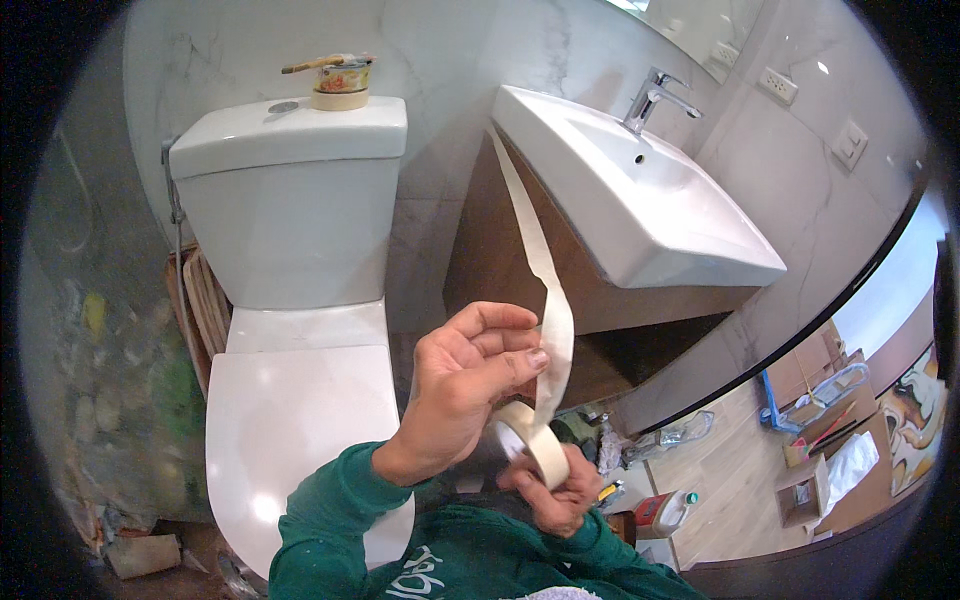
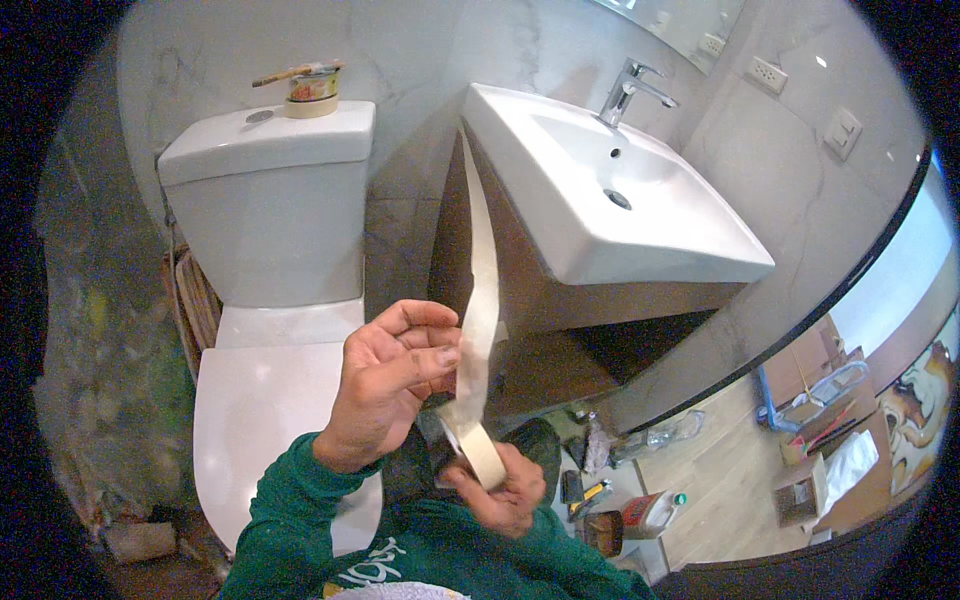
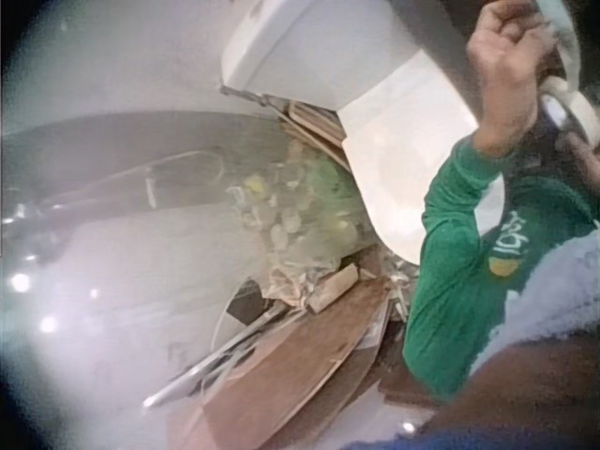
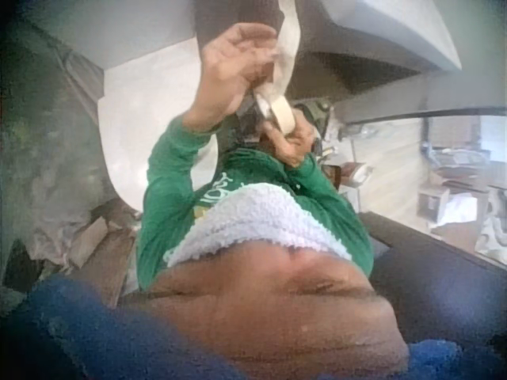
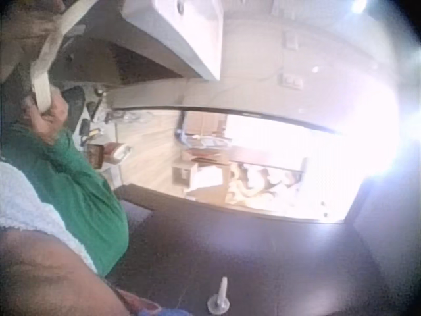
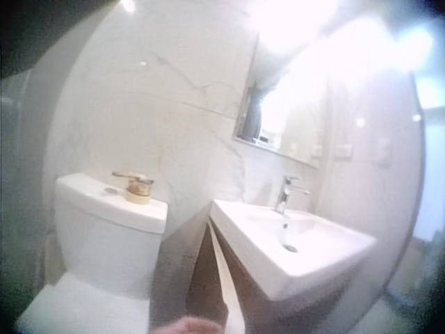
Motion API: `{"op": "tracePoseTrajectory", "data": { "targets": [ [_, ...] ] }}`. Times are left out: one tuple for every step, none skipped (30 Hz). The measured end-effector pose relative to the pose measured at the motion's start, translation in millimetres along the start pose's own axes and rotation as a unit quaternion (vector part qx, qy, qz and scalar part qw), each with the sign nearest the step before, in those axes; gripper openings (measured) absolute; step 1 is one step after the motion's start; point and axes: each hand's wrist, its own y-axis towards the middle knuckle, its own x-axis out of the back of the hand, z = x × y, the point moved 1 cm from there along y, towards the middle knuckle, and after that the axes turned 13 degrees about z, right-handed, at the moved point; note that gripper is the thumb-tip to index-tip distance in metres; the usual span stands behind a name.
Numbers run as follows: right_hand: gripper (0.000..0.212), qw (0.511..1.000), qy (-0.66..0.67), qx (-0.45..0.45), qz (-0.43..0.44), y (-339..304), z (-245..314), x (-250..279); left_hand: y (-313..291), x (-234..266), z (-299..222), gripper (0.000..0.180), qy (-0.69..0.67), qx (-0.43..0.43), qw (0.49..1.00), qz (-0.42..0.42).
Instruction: The person applies a finish to the edges of a bathroom vanity cabinet using a small brush and wipes the surface with a cloth. They then apply masking tape along the top edge of the cabinet.
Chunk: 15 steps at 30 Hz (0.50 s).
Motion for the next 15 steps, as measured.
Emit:
{"op": "tracePoseTrajectory", "data": {
  "targets": [
    [0.035, 1.0, 0.006, 0.011, -0.001, -6.8, 3.9, 5.8, 1.3, 1.1, 0.4, 0.03, -0.003, -0.004, 1.0, 0.01],
    [0.035, 1.0, -0.015, 0.0, -0.009, -14.6, 8.4, 12.5, 3.3, 2.0, 1.2, 0.03, -0.008, -0.007, 1.0, 0.02],
    [0.035, 0.999, -0.006, 0.026, -0.028, -22.2, 14.0, 19.7, 4.1, 2.9, 1.6, 0.03, -0.016, -0.017, 0.999, 0.038],
    [0.04, 0.998, -0.038, 0.051, -0.005, -25.3, 19.3, 29.0, 5.6, 4.3, 2.6, 0.037, 0.007, 0.016, 0.999, 0.045],
    [0.042, 0.997, -0.034, 0.039, -0.062, -31.1, 22.1, 29.6, 6.1, 4.4, 3.6, 0.038, 0.017, 0.007, 0.998, 0.057],
    [0.045, 0.997, -0.028, 0.043, -0.059, -34.0, 25.7, 33.1, 6.6, 3.6, 5.7, 0.039, 0.031, 0.004, 0.997, 0.065],
    [0.048, 0.996, -0.015, 0.056, -0.063, -35.6, 29.8, 37.2, 6.8, 3.3, 7.3, 0.039, 0.046, 0.011, 0.997, 0.069],
    [0.049, 0.994, -0.049, 0.074, -0.059, -35.3, 33.0, 40.7, 6.0, 4.1, 7.8, 0.043, 0.055, -0.001, 0.995, 0.08],
    [0.051, 0.99, -0.078, 0.102, -0.055, -34.3, 36.5, 43.6, 6.4, 4.9, 9.2, 0.044, 0.055, -0.004, 0.995, 0.085],
    [0.051, 0.984, -0.099, 0.132, -0.062, -33.6, 39.1, 44.7, 6.8, 5.6, 11.1, 0.045, 0.053, -0.006, 0.994, 0.091],
    [0.052, 0.983, -0.117, 0.123, -0.066, -32.2, 41.0, 46.3, 7.0, 6.5, 13.1, 0.046, 0.04, -0.023, 0.993, 0.106],
    [0.053, 0.981, -0.128, 0.119, -0.08, -30.7, 42.4, 47.4, 7.9, 8.7, 15.2, 0.047, 0.124, -0.039, 0.987, 0.092],
    [0.053, 0.979, -0.138, 0.114, -0.095, -29.4, 42.9, 48.0, 9.4, 11.1, 17.0, 0.048, 0.197, -0.07, 0.974, 0.087],
    [0.053, 0.978, -0.164, 0.091, -0.091, -28.6, 45.7, 51.5, 10.4, 14.4, 18.3, 0.048, 0.271, -0.096, 0.954, 0.083],
    [0.053, 0.974, -0.187, 0.086, -0.091, -26.7, 46.2, 53.1, 11.5, 17.6, 19.9, 0.048, 0.312, -0.123, 0.939, 0.072]
  ]
}}
